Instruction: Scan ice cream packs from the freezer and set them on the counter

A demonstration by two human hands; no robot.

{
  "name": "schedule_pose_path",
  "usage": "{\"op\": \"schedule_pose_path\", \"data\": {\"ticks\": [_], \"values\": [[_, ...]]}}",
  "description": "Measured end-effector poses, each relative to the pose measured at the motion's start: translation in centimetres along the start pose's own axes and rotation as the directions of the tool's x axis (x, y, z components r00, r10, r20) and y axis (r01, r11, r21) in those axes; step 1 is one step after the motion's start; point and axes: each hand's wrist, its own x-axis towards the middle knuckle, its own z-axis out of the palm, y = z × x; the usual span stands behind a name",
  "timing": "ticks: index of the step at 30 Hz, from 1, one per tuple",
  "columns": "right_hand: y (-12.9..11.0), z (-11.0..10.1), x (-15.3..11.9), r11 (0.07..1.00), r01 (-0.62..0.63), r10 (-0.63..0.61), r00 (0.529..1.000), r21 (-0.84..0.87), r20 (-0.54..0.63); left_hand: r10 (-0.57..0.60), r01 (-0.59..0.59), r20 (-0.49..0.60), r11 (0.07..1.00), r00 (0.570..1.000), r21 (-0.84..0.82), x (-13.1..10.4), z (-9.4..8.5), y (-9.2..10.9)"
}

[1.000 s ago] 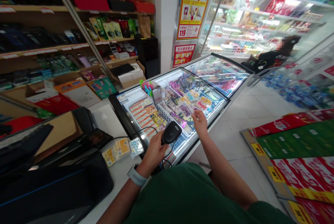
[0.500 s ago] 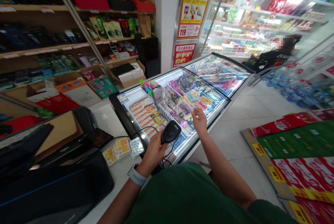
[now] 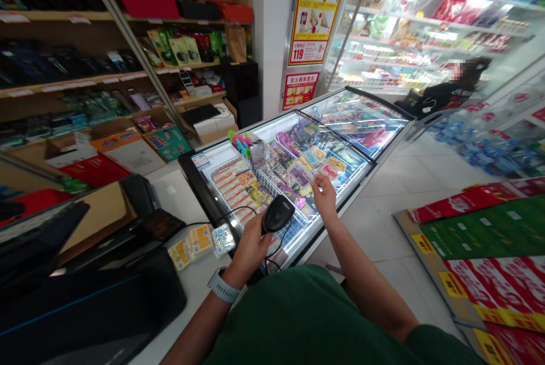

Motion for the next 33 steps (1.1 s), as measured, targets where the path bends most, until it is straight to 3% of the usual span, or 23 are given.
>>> {"op": "schedule_pose_path", "data": {"ticks": [33], "values": [[-1.5, 0.4, -0.2, 1.0, -0.001, 0.0, 1.0, 0.025, 0.027, -0.027, 0.026, -0.047, 1.0, 0.999, -0.017, 0.1, -0.3, 0.7]]}}
